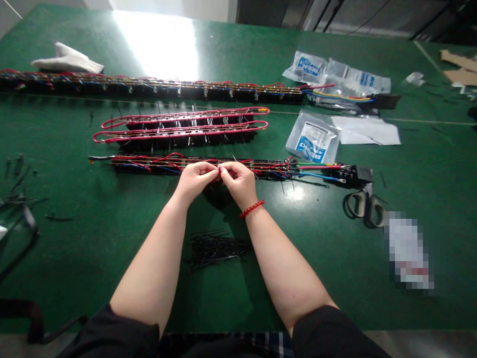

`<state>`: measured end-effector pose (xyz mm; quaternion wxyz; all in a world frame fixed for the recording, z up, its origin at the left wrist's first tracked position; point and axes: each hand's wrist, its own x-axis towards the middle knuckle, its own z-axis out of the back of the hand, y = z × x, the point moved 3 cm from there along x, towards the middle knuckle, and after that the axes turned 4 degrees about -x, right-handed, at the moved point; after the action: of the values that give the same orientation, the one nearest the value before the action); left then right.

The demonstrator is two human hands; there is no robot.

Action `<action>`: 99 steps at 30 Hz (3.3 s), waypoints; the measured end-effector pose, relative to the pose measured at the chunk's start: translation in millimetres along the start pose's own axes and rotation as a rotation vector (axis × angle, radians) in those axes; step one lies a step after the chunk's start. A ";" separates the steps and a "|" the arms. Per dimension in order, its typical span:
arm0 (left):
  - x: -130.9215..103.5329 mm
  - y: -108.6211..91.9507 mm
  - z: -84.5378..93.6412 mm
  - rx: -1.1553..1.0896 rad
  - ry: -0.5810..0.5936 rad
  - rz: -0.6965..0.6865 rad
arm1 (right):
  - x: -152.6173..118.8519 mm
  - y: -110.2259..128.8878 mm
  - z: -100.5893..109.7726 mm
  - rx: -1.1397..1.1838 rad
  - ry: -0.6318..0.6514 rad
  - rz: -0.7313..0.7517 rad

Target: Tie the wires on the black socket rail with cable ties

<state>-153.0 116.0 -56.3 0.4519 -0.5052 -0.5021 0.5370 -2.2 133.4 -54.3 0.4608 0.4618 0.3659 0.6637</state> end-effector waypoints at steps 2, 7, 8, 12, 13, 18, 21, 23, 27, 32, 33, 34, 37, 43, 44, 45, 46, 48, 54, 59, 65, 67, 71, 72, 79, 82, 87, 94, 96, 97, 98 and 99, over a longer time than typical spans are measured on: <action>0.0 -0.6 0.0 -0.001 0.003 -0.003 | -0.7 3.4 1.2 -0.017 -0.016 0.023; 0.1 -0.9 0.1 0.007 0.002 0.010 | -1.8 8.3 2.1 -0.045 -0.020 0.035; 0.0 -1.0 0.0 0.010 0.004 0.010 | -1.8 8.2 2.0 -0.044 -0.021 0.031; -0.4 -0.6 -0.2 0.019 0.014 0.011 | -1.5 6.7 1.0 -0.043 -0.013 0.009; -0.5 -0.5 -0.3 0.019 0.015 0.012 | -1.4 6.4 0.8 -0.044 -0.007 0.003; -0.7 -1.9 -1.5 0.010 0.009 0.001 | -0.6 5.0 0.3 -0.018 0.031 -0.056; -0.7 -3.0 -2.4 0.011 0.009 -0.010 | 0.1 4.5 0.4 -0.005 0.022 -0.054; -0.6 -2.8 -2.6 0.001 0.006 -0.016 | 0.2 3.6 0.2 -0.001 0.016 -0.053; 0.8 0.7 -2.0 -0.023 0.009 -0.008 | -0.3 1.3 -0.7 -0.008 0.021 -0.080; 1.8 2.9 -1.0 -0.012 0.012 -0.011 | -1.4 5.1 0.1 -0.046 0.020 -0.071; 1.6 2.4 -0.9 -0.005 0.011 -0.015 | -1.6 6.6 0.5 -0.055 0.018 -0.062; 1.5 1.7 -0.9 0.003 0.010 -0.019 | -1.7 8.1 0.9 -0.062 0.017 -0.052; 0.9 -0.2 -1.4 0.011 0.016 -0.024 | -1.9 10.8 1.8 -0.061 0.015 -0.030; -0.3 0.2 -2.6 -0.027 0.018 -0.004 | -2.0 4.8 0.8 -0.014 0.018 -0.066; -0.5 0.1 -2.8 -0.033 0.017 -0.003 | -2.1 3.3 0.4 -0.007 0.020 -0.074; -0.8 -0.1 -3.0 -0.036 0.020 -0.002 | -2.1 2.0 0.1 -0.003 0.022 -0.081; -1.0 -0.4 -3.2 -0.036 0.024 -0.001 | -2.2 1.0 -0.2 0.001 0.024 -0.088; -1.1 -1.2 -3.4 -0.031 0.034 -0.008 | -2.1 -0.1 -0.7 0.012 0.024 -0.097; 0.7 0.1 -1.5 -0.007 0.042 -0.022 | -1.3 1.0 -0.7 0.059 0.012 -0.118; 2.6 3.6 0.2 0.018 0.067 -0.018 | -1.1 1.3 -0.4 0.052 0.011 -0.113; 3.5 5.0 -0.1 0.015 0.066 -0.039 | -0.6 -0.5 -1.4 0.068 0.019 -0.118; 3.2 4.6 -0.3 0.025 0.050 -0.049 | -0.4 -1.2 -2.0 0.071 0.023 -0.126; 1.9 2.7 -1.4 0.027 0.042 -0.055 | -0.3 -2.1 -2.6 0.074 0.028 -0.134; 1.6 2.4 -1.6 0.024 0.046 -0.055 | -0.4 -2.3 -2.8 0.073 0.029 -0.134; 2.8 3.5 -1.3 0.025 0.072 -0.067 | -0.9 -3.0 -3.3 0.045 0.039 -0.110; 3.7 4.6 -1.1 0.021 0.081 -0.064 | -0.9 -4.7 -4.1 0.063 0.054 -0.119; 4.2 5.2 -1.2 0.007 0.089 -0.063 | -0.9 -8.1 -5.2 0.112 0.066 -0.132; 3.0 2.2 -3.2 -0.023 0.075 -0.057 | -0.8 -4.9 -4.5 0.114 0.060 -0.123; 3.0 1.7 -4.2 -0.028 0.064 -0.049 | -0.6 -3.1 -3.9 0.118 0.053 -0.120; 3.1 1.7 -4.4 -0.027 0.059 -0.048 | -0.5 -2.5 -3.7 0.118 0.050 -0.118; 3.2 1.9 -4.5 -0.024 0.055 -0.049 | -0.4 -2.1 -3.6 0.115 0.047 -0.116; 3.3 2.3 -4.4 -0.020 0.051 -0.051 | -0.4 -1.9 -3.7 0.111 0.047 -0.113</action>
<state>-148.8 119.4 -58.8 0.4733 -0.5103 -0.5083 0.5072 -5.2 133.4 -57.3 0.4625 0.4496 0.4382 0.6260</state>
